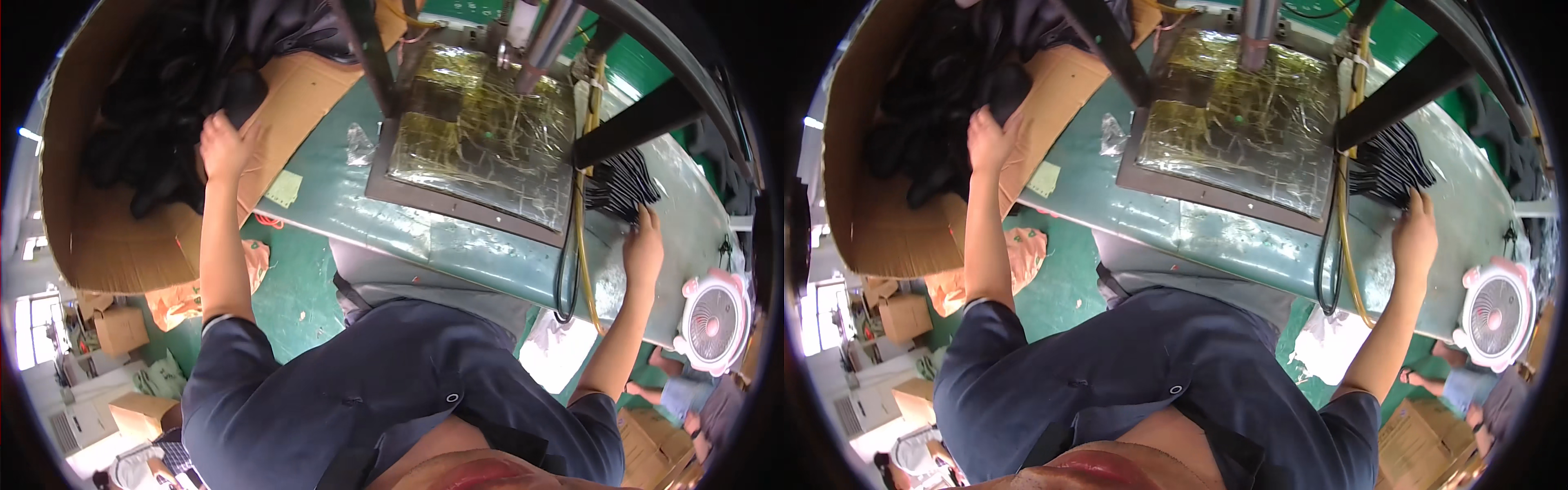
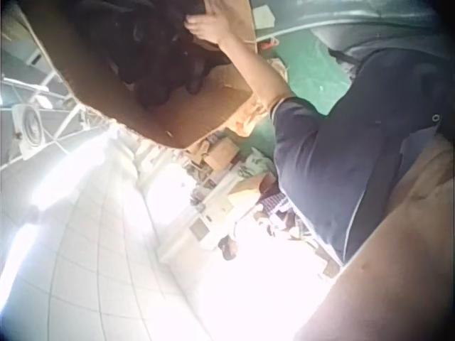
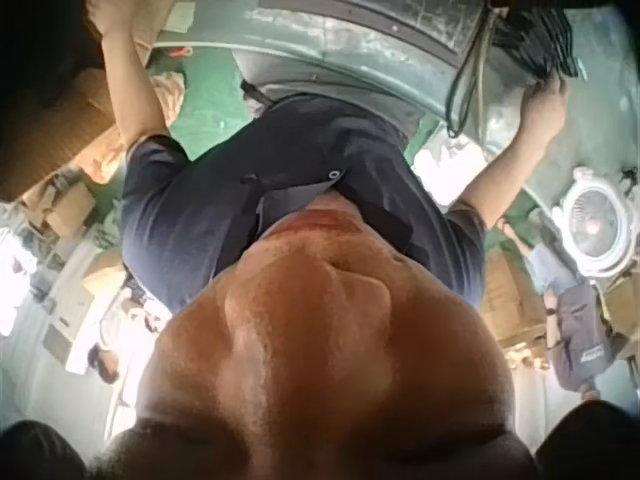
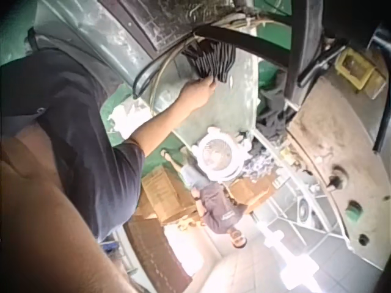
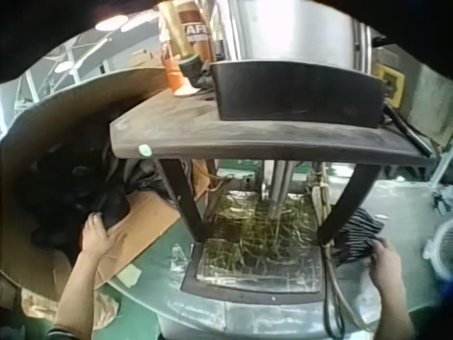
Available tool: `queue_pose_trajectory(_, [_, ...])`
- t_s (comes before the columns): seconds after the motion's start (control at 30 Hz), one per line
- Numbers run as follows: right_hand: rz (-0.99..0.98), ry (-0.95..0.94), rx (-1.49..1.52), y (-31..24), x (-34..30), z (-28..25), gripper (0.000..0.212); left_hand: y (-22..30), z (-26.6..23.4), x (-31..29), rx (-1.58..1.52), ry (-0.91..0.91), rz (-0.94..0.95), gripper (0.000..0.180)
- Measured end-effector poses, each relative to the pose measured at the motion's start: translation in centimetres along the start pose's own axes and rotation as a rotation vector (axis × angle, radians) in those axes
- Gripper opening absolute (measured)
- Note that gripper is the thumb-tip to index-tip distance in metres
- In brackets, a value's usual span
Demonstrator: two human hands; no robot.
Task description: The person assembles bicycle saddles by attaching metal rails to the saddle bases by hand and securing them under a press machine.
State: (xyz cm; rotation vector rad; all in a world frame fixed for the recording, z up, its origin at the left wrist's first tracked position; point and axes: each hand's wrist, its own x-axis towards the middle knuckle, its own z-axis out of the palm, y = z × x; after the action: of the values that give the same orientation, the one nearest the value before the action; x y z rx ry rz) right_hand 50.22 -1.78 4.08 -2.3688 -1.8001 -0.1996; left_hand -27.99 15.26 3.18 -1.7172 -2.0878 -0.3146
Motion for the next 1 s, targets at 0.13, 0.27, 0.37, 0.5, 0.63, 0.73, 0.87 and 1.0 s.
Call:
queue_pose_trajectory(0.13, [-0.05, -0.02, -0.075, -0.1, 1.4, -1.5, 0.059, 1.9, 1.3, 2.2, 0.122, -0.054, 0.045, 0.095])
queue_pose_trajectory(0.27, [-0.19, 0.125, 0.062, 2.7, 2.4, 0.2, 0.079, 3.8, 3.6, 5.0, 0.44, -0.009, 0.0, 0.085])
queue_pose_trajectory(0.37, [-0.105, 0.036, 0.032, -0.2, 3.3, -0.8, 0.078, -3.1, 5.7, 6.1, 0.455, 0.054, 0.084, 0.075])
queue_pose_trajectory(0.5, [-0.177, 0.083, -0.067, 0.4, 2.4, -1.5, 0.058, -6.2, 3.8, 4.6, -0.02, 0.035, 0.131, 0.098])
queue_pose_trajectory(0.63, [-0.032, 0.143, 0.011, -0.4, 0.8, -2.9, 0.052, -6.1, 3.3, 0.8, 0.096, -0.256, -0.13, 0.098])
queue_pose_trajectory(0.73, [0.123, 0.24, 0.213, 0.3, -1.1, -3.9, 0.05, -5.8, 2.1, -1.2, -0.071, -0.229, -0.245, 0.093])
queue_pose_trajectory(0.87, [0.369, 0.309, 0.632, -0.9, -5.3, -5.0, 0.047, 2.3, -4.8, -8.1, -1.911, -0.655, -0.654, 0.076])
queue_pose_trajectory(1.0, [0.24, 0.188, 1.125, -4.9, -6.0, -4.0, 0.049, 16.9, -11.4, -16.4, -2.658, -1.043, -0.847, 0.063])
